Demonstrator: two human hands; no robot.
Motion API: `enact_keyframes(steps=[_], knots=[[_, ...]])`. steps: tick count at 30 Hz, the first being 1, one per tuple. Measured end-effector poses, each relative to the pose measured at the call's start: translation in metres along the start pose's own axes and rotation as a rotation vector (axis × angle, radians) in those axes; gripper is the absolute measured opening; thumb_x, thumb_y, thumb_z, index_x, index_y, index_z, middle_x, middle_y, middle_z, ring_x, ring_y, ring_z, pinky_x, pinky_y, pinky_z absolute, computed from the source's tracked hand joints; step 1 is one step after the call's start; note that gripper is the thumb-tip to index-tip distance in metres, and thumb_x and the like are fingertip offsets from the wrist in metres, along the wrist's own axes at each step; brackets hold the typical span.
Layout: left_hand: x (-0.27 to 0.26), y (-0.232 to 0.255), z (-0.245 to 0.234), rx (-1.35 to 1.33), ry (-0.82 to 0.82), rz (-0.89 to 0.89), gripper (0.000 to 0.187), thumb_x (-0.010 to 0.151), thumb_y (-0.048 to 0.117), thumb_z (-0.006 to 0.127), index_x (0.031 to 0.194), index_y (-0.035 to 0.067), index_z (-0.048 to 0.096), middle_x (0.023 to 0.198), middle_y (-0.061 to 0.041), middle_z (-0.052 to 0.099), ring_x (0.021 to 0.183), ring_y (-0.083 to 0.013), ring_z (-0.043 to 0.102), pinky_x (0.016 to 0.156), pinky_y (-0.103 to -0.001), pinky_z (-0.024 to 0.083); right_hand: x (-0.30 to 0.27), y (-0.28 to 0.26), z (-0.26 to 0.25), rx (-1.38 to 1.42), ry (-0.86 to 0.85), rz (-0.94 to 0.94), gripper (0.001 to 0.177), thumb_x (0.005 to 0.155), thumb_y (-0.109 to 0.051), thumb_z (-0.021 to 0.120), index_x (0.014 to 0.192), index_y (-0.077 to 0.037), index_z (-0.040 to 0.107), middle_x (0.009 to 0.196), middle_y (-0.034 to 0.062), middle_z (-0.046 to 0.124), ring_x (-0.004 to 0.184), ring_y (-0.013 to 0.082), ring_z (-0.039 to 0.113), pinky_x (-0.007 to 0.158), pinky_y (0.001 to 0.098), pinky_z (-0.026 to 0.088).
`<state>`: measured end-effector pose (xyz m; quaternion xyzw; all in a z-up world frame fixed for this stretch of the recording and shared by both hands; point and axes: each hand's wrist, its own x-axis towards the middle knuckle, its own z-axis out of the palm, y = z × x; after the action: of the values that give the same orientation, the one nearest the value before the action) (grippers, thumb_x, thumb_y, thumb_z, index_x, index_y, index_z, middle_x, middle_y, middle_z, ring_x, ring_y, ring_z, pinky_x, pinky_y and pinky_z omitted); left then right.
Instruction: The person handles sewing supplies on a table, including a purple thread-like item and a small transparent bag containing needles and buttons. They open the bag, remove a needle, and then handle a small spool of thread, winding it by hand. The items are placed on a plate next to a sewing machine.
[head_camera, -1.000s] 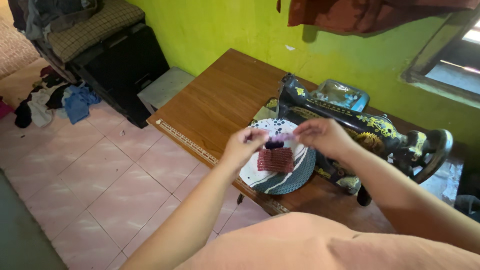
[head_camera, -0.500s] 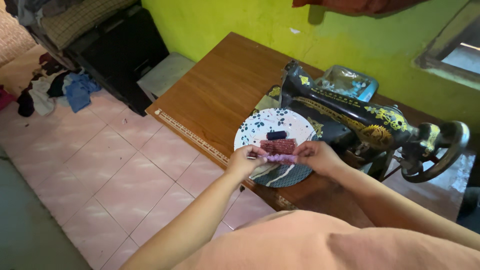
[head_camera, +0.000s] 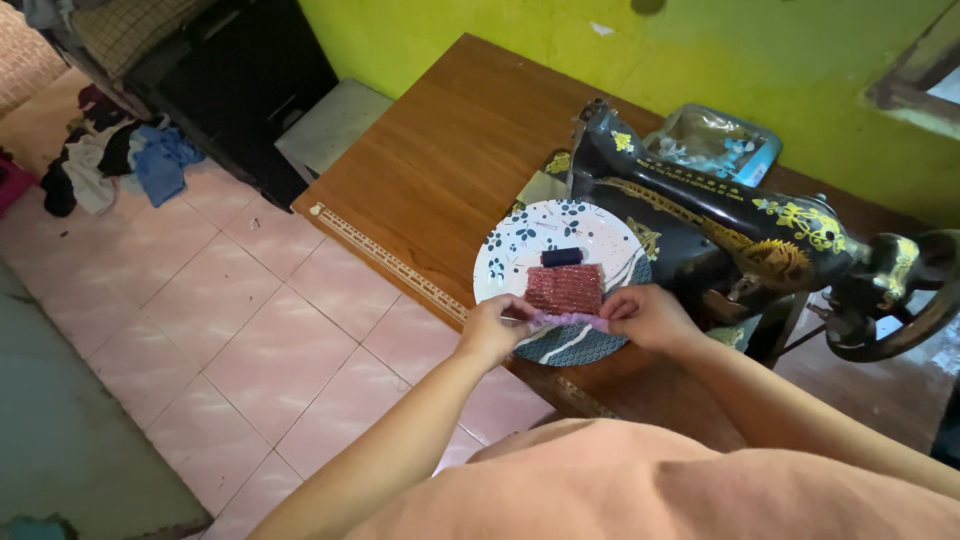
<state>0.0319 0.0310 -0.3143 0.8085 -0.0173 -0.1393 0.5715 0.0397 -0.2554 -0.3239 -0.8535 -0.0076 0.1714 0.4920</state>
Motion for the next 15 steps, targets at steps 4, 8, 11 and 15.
enact_keyframes(steps=[4, 8, 11, 15], knots=[[0.0, -0.004, -0.002, 0.028, 0.008, -0.116, 0.021, 0.082, 0.01, 0.079, 0.102, 0.007, 0.075, 0.099, -0.008, 0.078, 0.081, -0.018, 0.071, 0.072, -0.032, 0.054, 0.002, 0.003, 0.001, -0.027, 0.014, 0.047, 0.017, 0.074, -0.001, 0.081, 0.09, -0.003, 0.078, 0.081, 0.0075, 0.077, 0.073, 0.0144, 0.07, 0.069, 0.0292, 0.056], [-0.006, 0.005, -0.004, 0.016, 0.022, -0.001, 0.02, 0.083, 0.01, 0.076, 0.102, 0.008, 0.077, 0.099, -0.009, 0.08, 0.082, -0.0134, 0.073, 0.074, -0.027, 0.055, -0.001, -0.001, 0.002, 0.012, 0.023, 0.022, 0.015, 0.078, -0.003, 0.079, 0.092, -0.003, 0.076, 0.083, 0.0073, 0.078, 0.075, 0.0136, 0.071, 0.069, 0.0288, 0.056], [-0.013, 0.02, -0.007, -0.033, 0.042, -0.167, 0.019, 0.086, 0.01, 0.071, 0.104, 0.009, 0.075, 0.104, -0.004, 0.076, 0.073, -0.0201, 0.069, 0.064, -0.035, 0.054, -0.005, -0.01, 0.002, -0.018, 0.103, -0.043, 0.012, 0.082, -0.005, 0.073, 0.094, -0.003, 0.075, 0.084, 0.007, 0.078, 0.077, 0.0128, 0.073, 0.071, 0.028, 0.057], [-0.016, 0.033, -0.017, -0.039, 0.064, -0.32, 0.022, 0.089, 0.009, 0.066, 0.109, 0.013, 0.073, 0.1, -0.008, 0.076, 0.07, -0.0285, 0.066, 0.062, -0.041, 0.053, -0.007, -0.03, 0.001, -0.06, 0.209, -0.112, 0.014, 0.084, -0.004, 0.072, 0.098, -0.002, 0.074, 0.086, 0.0084, 0.077, 0.079, 0.0139, 0.073, 0.073, 0.0281, 0.057]])
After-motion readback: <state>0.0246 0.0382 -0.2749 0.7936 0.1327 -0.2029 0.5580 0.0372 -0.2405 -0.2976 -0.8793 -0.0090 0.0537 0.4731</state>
